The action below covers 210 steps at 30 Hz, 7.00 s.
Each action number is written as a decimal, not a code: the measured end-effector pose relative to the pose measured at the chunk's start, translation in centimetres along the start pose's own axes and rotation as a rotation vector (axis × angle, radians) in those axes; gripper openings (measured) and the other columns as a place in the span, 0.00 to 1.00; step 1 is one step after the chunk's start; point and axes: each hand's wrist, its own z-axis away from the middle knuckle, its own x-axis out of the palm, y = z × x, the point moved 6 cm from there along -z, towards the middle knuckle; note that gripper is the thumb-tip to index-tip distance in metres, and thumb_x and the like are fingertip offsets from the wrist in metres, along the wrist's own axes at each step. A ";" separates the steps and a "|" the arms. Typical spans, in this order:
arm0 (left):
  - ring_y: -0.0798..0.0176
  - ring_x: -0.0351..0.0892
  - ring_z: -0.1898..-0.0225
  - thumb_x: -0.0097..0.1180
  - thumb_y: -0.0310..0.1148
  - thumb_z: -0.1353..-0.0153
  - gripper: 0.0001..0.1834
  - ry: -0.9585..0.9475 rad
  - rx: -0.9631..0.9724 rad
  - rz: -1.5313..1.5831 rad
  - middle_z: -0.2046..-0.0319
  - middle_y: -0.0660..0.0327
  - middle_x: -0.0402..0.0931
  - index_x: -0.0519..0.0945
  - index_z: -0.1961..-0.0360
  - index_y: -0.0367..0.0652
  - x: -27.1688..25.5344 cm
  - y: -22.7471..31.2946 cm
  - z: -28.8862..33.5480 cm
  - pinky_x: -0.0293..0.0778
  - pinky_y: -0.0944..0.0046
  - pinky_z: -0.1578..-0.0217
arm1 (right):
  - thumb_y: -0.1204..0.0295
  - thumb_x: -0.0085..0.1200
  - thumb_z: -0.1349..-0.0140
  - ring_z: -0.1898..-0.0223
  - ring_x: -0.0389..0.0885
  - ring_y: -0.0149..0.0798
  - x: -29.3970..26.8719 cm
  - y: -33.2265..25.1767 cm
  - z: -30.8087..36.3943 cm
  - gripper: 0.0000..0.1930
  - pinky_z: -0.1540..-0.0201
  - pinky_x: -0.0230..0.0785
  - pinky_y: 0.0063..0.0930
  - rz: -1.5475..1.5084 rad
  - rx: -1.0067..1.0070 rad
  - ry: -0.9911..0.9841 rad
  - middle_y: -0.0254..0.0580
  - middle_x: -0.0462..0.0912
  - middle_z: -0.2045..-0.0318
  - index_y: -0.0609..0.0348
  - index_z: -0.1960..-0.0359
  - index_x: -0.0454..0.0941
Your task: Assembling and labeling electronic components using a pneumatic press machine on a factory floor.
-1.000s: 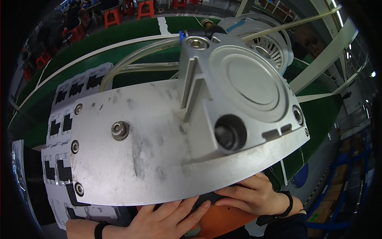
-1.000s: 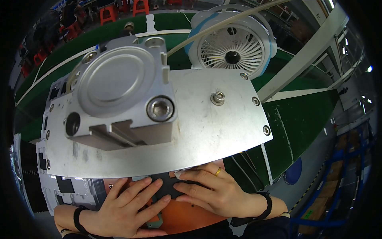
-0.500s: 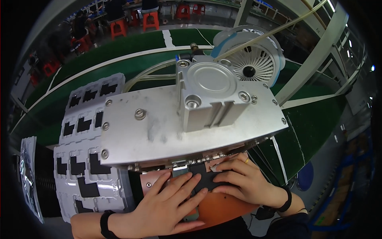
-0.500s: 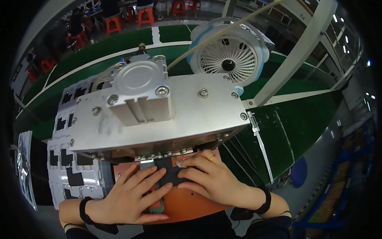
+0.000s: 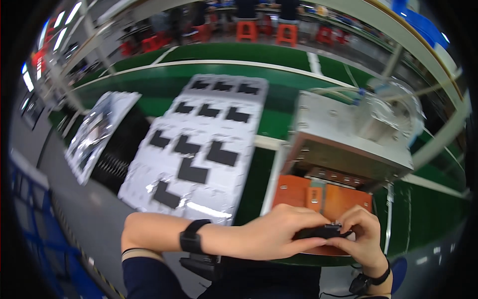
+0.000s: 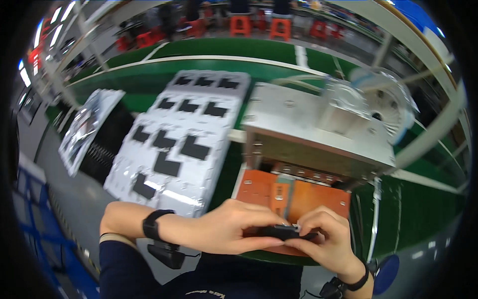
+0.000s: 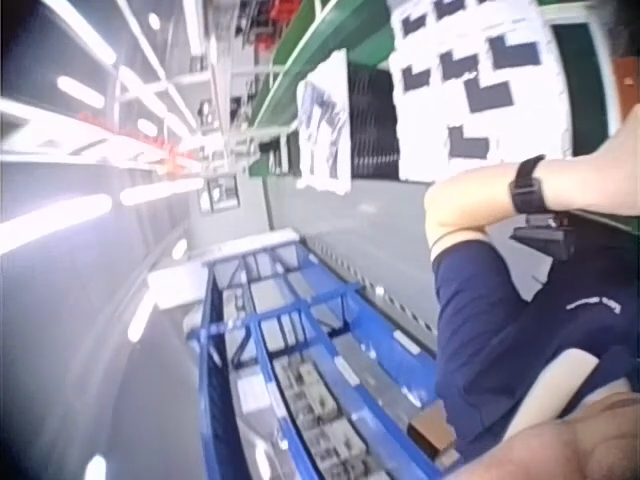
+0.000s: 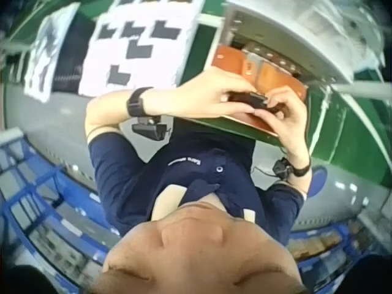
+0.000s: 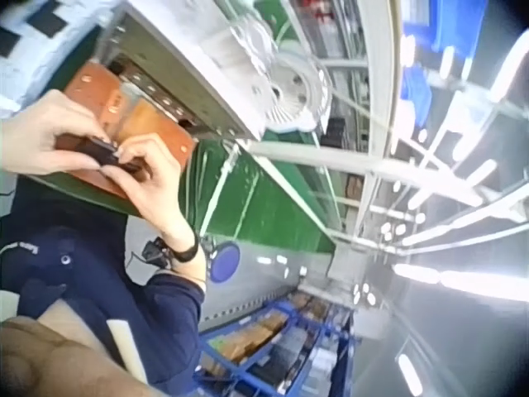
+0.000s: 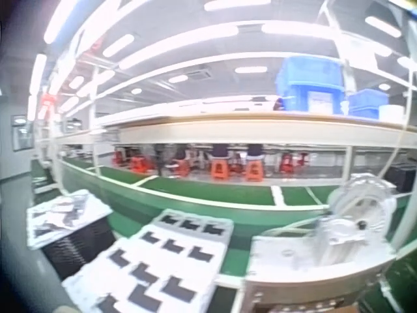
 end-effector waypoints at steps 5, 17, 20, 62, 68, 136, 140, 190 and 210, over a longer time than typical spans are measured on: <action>0.65 0.81 0.62 0.60 0.25 0.41 0.14 0.370 -0.097 -0.112 0.63 0.57 0.80 0.79 0.53 0.36 -4.7 -0.1 6.8 0.75 0.69 0.61 | 0.76 0.76 0.63 0.62 0.80 0.32 1.2 1.2 0.5 0.30 0.59 0.76 0.22 -0.204 0.159 0.059 0.41 0.74 0.59 0.62 0.57 0.71; 0.73 0.78 0.59 0.57 0.26 0.38 0.19 1.298 -0.496 -0.251 0.57 0.59 0.80 0.76 0.47 0.31 -20.9 -9.7 32.9 0.72 0.75 0.56 | 0.81 0.65 0.52 0.70 0.76 0.25 -0.7 4.0 2.2 0.11 0.66 0.67 0.17 -0.234 0.292 0.145 0.36 0.76 0.69 0.63 0.69 0.75; 0.70 0.79 0.61 0.61 0.29 0.42 0.14 1.321 -0.677 -0.515 0.62 0.60 0.81 0.82 0.56 0.35 -19.9 -8.9 31.5 0.72 0.70 0.60 | 0.82 0.64 0.50 0.70 0.76 0.24 -0.6 4.0 2.5 0.09 0.66 0.67 0.16 -0.241 0.320 0.163 0.36 0.76 0.70 0.63 0.69 0.76; 0.47 0.70 0.50 0.70 0.34 0.59 0.25 0.166 -0.133 -0.967 0.57 0.54 0.76 0.79 0.57 0.38 -16.4 -6.8 11.3 0.68 0.55 0.48 | 0.75 0.64 0.46 0.74 0.77 0.26 -1.2 2.2 1.3 0.05 0.72 0.69 0.19 0.092 0.131 0.043 0.36 0.80 0.74 0.61 0.69 0.82; 0.46 0.73 0.62 0.70 0.39 0.67 0.20 0.233 -0.052 -1.232 0.72 0.54 0.76 0.83 0.71 0.39 -13.2 -5.4 12.9 0.69 0.50 0.59 | 0.71 0.59 0.40 0.69 0.76 0.26 0.1 2.2 2.0 0.07 0.64 0.70 0.19 -0.031 0.029 -0.061 0.33 0.79 0.69 0.60 0.63 0.79; 0.48 0.64 0.38 0.54 0.59 0.44 0.40 -0.214 0.285 -1.062 0.40 0.45 0.64 0.70 0.42 0.35 5.4 -0.5 -0.6 0.60 0.51 0.41 | 0.71 0.66 0.50 0.55 0.77 0.46 -2.9 1.7 1.0 0.15 0.52 0.69 0.35 0.386 -0.042 -0.028 0.42 0.81 0.56 0.58 0.59 0.80; 0.49 0.63 0.37 0.49 0.62 0.42 0.42 -0.182 0.288 -1.030 0.40 0.44 0.64 0.68 0.40 0.36 4.6 -1.4 -0.6 0.60 0.51 0.42 | 0.72 0.63 0.47 0.57 0.76 0.45 -2.1 2.4 -1.0 0.13 0.54 0.68 0.33 0.342 0.005 -0.089 0.40 0.81 0.60 0.56 0.59 0.80; 0.52 0.69 0.41 0.52 0.63 0.46 0.38 -0.205 0.294 -1.131 0.45 0.48 0.71 0.75 0.46 0.40 5.0 -0.9 -0.9 0.63 0.50 0.43 | 0.72 0.56 0.50 0.55 0.72 0.40 -0.2 2.0 -0.7 0.16 0.56 0.65 0.32 0.945 -0.185 0.067 0.36 0.76 0.54 0.53 0.57 0.78; 0.50 0.64 0.39 0.58 0.54 0.48 0.40 -0.214 0.232 -0.975 0.40 0.45 0.64 0.68 0.41 0.34 4.8 -0.6 -0.9 0.56 0.48 0.38 | 0.75 0.54 0.45 0.60 0.69 0.40 -0.4 2.3 -1.4 0.18 0.57 0.67 0.33 0.862 -0.092 0.013 0.38 0.72 0.55 0.47 0.51 0.79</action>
